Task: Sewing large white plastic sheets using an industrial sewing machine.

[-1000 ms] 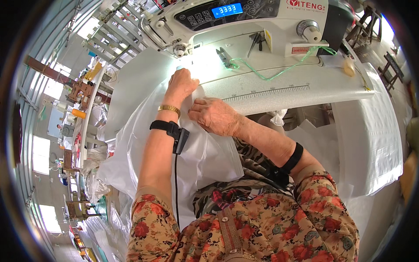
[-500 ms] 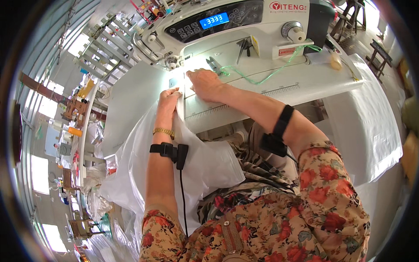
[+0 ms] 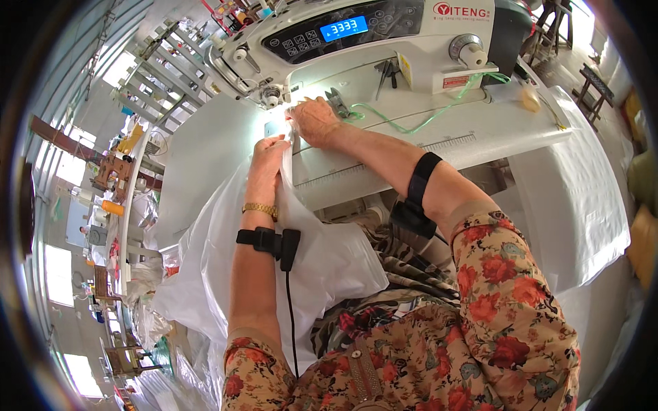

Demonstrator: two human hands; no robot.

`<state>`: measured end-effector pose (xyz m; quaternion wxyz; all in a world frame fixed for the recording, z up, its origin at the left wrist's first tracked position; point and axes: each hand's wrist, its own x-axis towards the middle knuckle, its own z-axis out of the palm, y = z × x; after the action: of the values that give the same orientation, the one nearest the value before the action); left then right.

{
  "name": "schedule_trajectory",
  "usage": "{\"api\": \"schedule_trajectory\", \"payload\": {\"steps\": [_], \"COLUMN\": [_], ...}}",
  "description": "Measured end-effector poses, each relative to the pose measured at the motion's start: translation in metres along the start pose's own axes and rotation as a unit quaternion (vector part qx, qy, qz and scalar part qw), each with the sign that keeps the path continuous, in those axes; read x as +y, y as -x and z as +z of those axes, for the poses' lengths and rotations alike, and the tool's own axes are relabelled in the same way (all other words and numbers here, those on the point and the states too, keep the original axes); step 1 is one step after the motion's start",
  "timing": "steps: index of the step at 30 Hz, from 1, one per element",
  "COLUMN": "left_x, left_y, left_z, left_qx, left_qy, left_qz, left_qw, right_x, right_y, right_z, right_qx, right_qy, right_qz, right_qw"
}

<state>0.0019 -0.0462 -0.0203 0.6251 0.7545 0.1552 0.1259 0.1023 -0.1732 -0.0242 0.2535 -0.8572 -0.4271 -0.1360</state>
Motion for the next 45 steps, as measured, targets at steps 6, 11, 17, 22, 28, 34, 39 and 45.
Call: {"api": "schedule_trajectory", "payload": {"steps": [6, 11, 17, 22, 28, 34, 39, 45], "left_x": [0.006, 0.006, 0.012, 0.019, 0.025, 0.027, 0.02, 0.018], "left_y": [0.007, 0.014, 0.008, 0.008, 0.009, 0.023, 0.033, 0.032], "left_z": [0.008, 0.016, 0.015, 0.013, 0.014, 0.017, 0.011, 0.009], "left_qx": [0.027, 0.07, 0.05, 0.038, 0.035, 0.043, 0.044, 0.059], "left_qy": [-0.124, -0.329, -0.396, -0.354, -0.351, -0.451, -0.574, -0.49], "left_qz": [0.065, 0.145, 0.145, 0.084, 0.07, 0.107, 0.184, 0.221], "left_qw": [0.99, 0.93, 0.905, 0.931, 0.933, 0.885, 0.797, 0.841], "right_x": [-0.008, -0.01, -0.006, 0.001, -0.008, -0.027, -0.037, -0.031], "right_y": [-0.003, -0.009, -0.003, 0.015, 0.033, 0.033, 0.029, 0.028], "right_z": [-0.01, -0.013, -0.007, -0.012, -0.027, -0.031, -0.027, -0.025], "right_qx": [-0.043, -0.075, -0.028, -0.019, -0.068, -0.062, -0.112, -0.071], "right_qy": [0.083, 0.086, 0.011, -0.03, 0.098, 0.147, 0.158, 0.106], "right_qz": [-0.019, 0.008, 0.042, -0.011, -0.097, -0.044, -0.035, -0.04], "right_qw": [0.995, 0.993, 0.999, 0.999, 0.988, 0.986, 0.98, 0.991]}}
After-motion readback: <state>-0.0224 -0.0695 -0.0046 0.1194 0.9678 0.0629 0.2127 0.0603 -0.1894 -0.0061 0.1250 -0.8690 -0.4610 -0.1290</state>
